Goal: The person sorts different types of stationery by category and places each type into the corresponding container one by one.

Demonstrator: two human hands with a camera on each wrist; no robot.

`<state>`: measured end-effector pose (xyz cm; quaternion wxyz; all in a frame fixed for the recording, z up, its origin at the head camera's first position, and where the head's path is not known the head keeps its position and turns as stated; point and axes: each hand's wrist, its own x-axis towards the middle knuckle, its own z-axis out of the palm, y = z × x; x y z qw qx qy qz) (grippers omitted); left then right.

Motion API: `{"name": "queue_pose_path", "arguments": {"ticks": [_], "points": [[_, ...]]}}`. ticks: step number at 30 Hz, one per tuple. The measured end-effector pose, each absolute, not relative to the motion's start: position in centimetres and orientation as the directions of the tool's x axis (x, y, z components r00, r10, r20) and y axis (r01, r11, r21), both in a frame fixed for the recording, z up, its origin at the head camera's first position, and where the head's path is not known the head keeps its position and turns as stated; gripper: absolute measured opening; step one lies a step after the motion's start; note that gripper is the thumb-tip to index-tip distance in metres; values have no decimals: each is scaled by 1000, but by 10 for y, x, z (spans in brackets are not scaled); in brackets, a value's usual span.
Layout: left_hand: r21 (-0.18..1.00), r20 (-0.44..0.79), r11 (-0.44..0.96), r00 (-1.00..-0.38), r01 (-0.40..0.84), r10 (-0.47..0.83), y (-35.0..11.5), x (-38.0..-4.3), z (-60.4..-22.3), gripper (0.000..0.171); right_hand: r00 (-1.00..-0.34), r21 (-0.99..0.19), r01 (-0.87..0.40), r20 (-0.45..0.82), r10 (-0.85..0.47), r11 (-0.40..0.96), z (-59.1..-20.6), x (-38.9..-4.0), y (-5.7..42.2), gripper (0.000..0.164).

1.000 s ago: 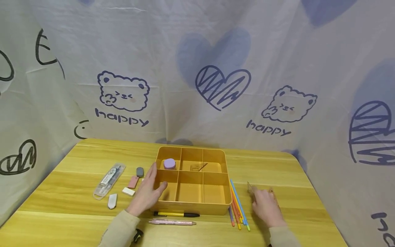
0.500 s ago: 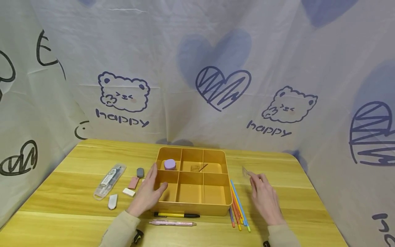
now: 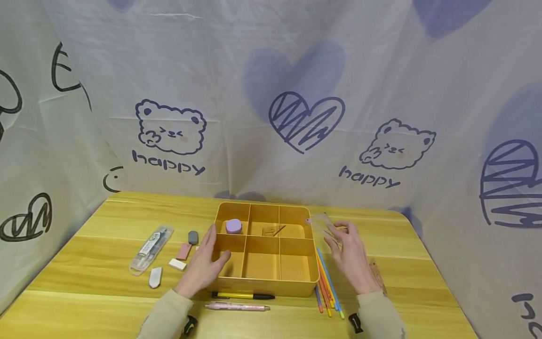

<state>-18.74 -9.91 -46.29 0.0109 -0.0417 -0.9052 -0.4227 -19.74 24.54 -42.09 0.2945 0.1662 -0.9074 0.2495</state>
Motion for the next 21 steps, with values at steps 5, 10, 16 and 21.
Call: {"name": "queue_pose_path", "arguments": {"ticks": [5, 10, 16, 21], "points": [[764, 59, 639, -996, 88, 66, -99, -188, -464, 83, -703, -325, -495, 695, -151, 806, -411, -209, 231, 28], [762, 65, 641, -995, 94, 69, -99, -188, -465, 83, -723, -342, -495, 673, -160, 799, -404, -219, 216, 27], [766, 68, 636, -995, 96, 68, -98, -188, -464, 83, -794, -420, -477, 583, -173, 772, -395, -229, 196, 29], [768, 65, 634, -996, 91, 65, -99, -187, -465, 83, -843, -444, -470, 483, -238, 763, -390, -239, 179, 27]]}}
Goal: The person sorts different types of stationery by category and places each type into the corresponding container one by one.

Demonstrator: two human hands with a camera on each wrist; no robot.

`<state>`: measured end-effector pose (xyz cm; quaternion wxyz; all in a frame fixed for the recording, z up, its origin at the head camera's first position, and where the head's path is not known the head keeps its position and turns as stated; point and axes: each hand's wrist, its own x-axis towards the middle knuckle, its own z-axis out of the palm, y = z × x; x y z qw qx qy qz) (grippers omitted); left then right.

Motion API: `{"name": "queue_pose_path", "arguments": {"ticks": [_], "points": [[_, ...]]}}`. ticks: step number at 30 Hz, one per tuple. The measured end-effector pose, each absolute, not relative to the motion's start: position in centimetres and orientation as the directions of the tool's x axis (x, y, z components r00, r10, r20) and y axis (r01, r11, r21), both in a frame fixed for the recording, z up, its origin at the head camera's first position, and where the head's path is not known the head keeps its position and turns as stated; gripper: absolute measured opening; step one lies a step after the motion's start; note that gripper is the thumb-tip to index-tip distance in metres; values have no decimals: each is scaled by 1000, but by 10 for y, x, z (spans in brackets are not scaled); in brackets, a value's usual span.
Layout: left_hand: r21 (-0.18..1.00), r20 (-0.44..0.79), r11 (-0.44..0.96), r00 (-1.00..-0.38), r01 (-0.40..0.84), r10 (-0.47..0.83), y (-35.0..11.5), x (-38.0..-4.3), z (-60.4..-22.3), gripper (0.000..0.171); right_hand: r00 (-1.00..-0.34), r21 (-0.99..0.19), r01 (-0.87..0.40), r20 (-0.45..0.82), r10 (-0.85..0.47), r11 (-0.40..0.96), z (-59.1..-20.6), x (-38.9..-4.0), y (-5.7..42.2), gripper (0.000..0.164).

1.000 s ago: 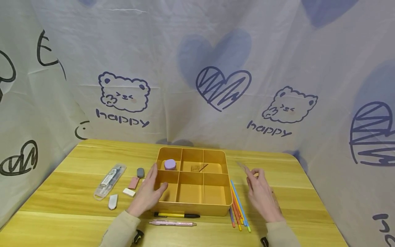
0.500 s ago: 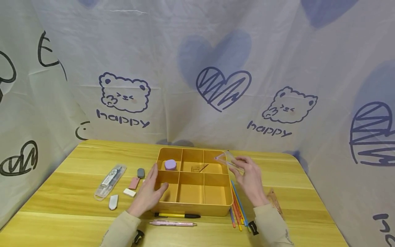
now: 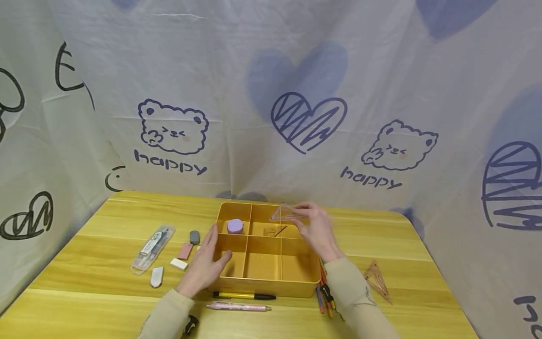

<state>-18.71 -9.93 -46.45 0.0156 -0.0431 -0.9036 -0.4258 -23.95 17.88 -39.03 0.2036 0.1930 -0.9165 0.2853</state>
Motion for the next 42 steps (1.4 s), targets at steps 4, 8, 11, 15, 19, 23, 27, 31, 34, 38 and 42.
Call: {"name": "queue_pose_path", "arguments": {"ticks": [4, 8, 11, 15, 19, 23, 27, 31, 34, 38, 42], "points": [[769, 61, 634, -996, 89, 65, -99, -187, -465, 83, -875, -445, -458, 378, -302, 769, -388, -249, 170, 23], [770, 60, 632, -996, 88, 66, -98, -187, -465, 83, -897, -483, -442, 266, -354, 756, -388, -258, 168, 20], [770, 63, 632, -996, 89, 64, -98, -187, -465, 83, -895, -499, -444, 224, -385, 744, -388, -262, 168, 19], [770, 65, 632, -996, 91, 64, -98, -186, -466, 83, -880, -477, -474, 239, -410, 740, -388, -265, 170, 21], [769, 59, 633, -996, 86, 64, -98, -186, -466, 83, -875, -464, -485, 270, -403, 742, -391, -265, 172, 28], [766, 71, 635, -995, 100, 70, -97, -186, -466, 82, -887, -473, -459, 295, -355, 752, -392, -260, 179, 28], [763, 84, 636, -993, 114, 77, -96, -185, -466, 81, -901, -508, -430, 298, -315, 747, -393, -247, 193, 25], [764, 86, 635, -993, 116, 78, -95, -185, -466, 81, -919, -565, -384, 307, -246, 730, -396, -226, 216, 24], [764, 87, 634, -993, 114, 74, -96, -186, -466, 82, -929, -599, -339, 335, -158, 725, -403, -209, 241, 23], [764, 82, 636, -994, 108, 70, -98, -187, -466, 82, -964, -675, -196, 267, -13, 711, -416, -187, 276, 28], [762, 82, 639, -994, 109, 73, -99, -187, -465, 82, -997, -708, -2, 56, 53, 707, -429, -174, 307, 43]]}}
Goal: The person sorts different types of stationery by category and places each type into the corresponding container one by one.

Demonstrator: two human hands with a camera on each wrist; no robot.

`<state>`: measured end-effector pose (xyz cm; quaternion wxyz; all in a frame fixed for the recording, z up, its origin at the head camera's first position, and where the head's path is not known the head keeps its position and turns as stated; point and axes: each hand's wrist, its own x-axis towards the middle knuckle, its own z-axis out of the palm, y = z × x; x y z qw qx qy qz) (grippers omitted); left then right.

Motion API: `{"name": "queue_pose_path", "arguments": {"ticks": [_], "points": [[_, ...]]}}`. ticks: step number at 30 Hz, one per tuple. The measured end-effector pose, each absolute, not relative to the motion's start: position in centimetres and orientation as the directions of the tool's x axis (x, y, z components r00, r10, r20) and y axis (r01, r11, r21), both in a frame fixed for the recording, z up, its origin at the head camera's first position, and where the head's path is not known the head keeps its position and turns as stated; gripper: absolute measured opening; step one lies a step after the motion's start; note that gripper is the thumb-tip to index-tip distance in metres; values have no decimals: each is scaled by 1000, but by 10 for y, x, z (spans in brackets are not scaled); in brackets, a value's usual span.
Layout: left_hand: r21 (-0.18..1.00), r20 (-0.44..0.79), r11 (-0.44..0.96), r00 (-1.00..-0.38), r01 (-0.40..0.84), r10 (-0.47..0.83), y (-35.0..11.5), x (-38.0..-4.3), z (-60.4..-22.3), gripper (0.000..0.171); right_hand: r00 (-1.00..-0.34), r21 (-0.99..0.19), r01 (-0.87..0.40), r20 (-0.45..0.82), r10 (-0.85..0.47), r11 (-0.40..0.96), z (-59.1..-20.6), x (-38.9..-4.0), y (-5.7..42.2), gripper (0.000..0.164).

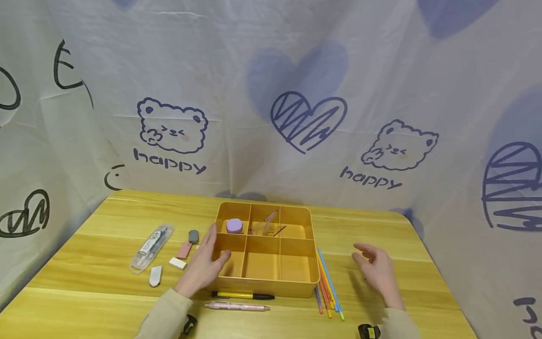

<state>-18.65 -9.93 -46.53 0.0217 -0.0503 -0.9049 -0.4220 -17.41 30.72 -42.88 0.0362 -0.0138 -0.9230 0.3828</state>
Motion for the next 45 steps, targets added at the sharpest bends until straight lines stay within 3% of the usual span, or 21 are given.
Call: {"name": "queue_pose_path", "arguments": {"ticks": [7, 12, 15, 22, 27, 32, 45], "points": [[765, 77, 635, -995, 102, 67, -99, -187, -465, 83, -978, -589, 145, -207, 25, 795, -443, -175, 341, 70], [765, 79, 635, -995, 104, 68, -99, -186, -464, 82, -976, -508, 84, -216, -33, 857, -453, -172, 353, 83], [766, 84, 634, -994, 107, 67, -99, -186, -464, 82, -968, -516, 69, -241, -68, 854, -458, -172, 355, 91], [770, 77, 629, -994, 107, 75, -98, -186, -464, 83, -952, -465, 124, -304, -27, 877, -462, -172, 361, 101], [765, 81, 635, -994, 113, 79, -98, -187, -464, 83, -974, -390, 30, -218, -61, 920, -462, -170, 362, 85], [757, 79, 643, -993, 114, 84, -99, -187, -463, 82, -989, -328, -30, -126, -76, 944, -464, -168, 354, 33], [761, 69, 641, -995, 103, 78, -99, -187, -463, 84, -996, -241, -84, 7, -85, 967, -462, -166, 338, 19]]}}
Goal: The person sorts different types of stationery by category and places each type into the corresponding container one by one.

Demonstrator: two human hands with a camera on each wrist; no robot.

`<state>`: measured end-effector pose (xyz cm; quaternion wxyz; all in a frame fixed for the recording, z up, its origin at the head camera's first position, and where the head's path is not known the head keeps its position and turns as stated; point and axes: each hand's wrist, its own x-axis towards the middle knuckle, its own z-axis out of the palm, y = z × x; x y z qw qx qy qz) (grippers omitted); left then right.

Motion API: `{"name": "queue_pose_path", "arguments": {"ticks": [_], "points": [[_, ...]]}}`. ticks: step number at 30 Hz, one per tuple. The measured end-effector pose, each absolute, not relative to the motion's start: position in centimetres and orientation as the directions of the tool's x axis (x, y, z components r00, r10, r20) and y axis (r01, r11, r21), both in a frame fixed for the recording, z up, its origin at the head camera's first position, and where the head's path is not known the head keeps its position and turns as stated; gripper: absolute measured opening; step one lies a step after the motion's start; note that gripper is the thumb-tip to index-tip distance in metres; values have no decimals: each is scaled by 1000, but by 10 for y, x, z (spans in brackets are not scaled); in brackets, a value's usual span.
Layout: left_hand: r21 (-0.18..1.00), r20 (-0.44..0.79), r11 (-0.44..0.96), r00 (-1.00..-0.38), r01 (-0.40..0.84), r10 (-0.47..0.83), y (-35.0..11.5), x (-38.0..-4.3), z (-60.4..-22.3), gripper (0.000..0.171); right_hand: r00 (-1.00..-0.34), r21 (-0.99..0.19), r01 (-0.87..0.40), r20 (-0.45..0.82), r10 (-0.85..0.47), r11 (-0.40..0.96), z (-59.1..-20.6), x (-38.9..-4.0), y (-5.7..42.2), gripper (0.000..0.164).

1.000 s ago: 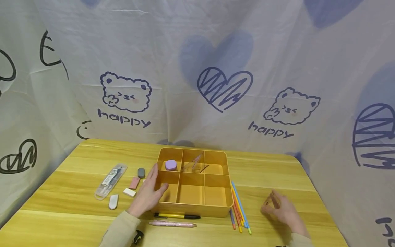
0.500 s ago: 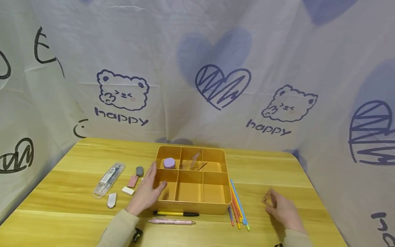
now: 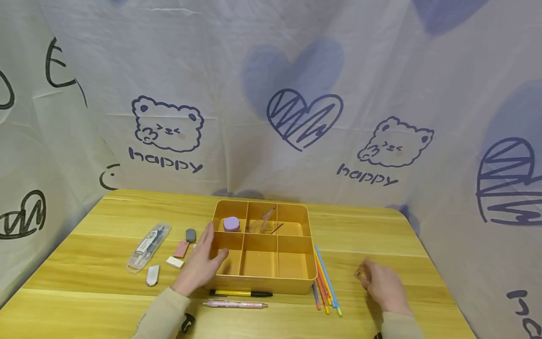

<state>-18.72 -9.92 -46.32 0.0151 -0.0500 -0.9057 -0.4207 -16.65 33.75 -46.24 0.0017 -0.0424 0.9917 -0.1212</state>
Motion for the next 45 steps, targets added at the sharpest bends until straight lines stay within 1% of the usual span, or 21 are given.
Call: {"name": "queue_pose_path", "arguments": {"ticks": [1, 5, 7, 12, 19, 27, 33, 40, 45], "points": [[760, 65, 642, -995, 100, 78, -99, -187, -463, 84, -996, -231, -92, 18, -91, 969, -463, -167, 336, 18], [761, 59, 641, -995, 96, 79, -100, -188, -464, 84, -991, -186, -130, 52, -122, 974, -465, -168, 333, 25], [761, 56, 642, -995, 96, 82, -100, -188, -464, 84, -989, -179, -144, 57, -136, 973, -466, -167, 333, 32], [765, 56, 637, -995, 97, 85, -98, -188, -464, 85, -986, -186, -159, 73, -148, 970, -466, -164, 336, 38], [767, 59, 634, -995, 100, 85, -98, -187, -464, 83, -992, -208, -125, 59, -116, 970, -465, -162, 343, 34], [763, 58, 638, -994, 102, 90, -99, -187, -462, 82, -991, -238, -117, 87, -99, 964, -465, -159, 341, 29], [763, 61, 637, -994, 104, 89, -100, -188, -463, 82, -992, -288, -105, 100, -79, 952, -465, -160, 346, 25], [769, 55, 632, -995, 97, 85, -101, -188, -464, 85, -999, -337, -31, 30, -22, 941, -462, -165, 356, 15], [772, 50, 629, -995, 93, 86, -101, -189, -464, 85, -998, -374, 19, 42, 37, 927, -458, -169, 359, 18]]}}
